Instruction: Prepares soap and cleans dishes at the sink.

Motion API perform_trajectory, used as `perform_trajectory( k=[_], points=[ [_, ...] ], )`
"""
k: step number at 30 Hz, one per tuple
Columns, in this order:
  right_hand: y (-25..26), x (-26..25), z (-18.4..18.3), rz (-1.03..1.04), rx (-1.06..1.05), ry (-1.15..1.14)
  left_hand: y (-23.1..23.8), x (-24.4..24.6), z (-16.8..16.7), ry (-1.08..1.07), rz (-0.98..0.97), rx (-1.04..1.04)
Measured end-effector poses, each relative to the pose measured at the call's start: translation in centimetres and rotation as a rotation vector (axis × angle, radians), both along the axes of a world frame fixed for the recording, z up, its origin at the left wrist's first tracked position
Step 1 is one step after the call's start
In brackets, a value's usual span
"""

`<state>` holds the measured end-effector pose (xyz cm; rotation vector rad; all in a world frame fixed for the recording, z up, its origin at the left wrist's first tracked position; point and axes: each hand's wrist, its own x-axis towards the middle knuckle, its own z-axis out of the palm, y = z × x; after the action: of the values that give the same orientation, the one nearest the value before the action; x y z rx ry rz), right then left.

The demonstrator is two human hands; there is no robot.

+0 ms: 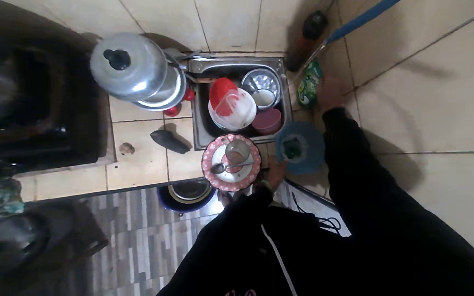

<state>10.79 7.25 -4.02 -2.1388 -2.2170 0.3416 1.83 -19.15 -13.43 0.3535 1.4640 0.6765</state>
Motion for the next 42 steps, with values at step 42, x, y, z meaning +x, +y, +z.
perform_trajectory(
  k=[42],
  points=[
    [-17.3,8.5,9.0,0.232,0.421,0.523,12.7,-4.3,8.2,-0.123,0.454,0.499]
  ],
)
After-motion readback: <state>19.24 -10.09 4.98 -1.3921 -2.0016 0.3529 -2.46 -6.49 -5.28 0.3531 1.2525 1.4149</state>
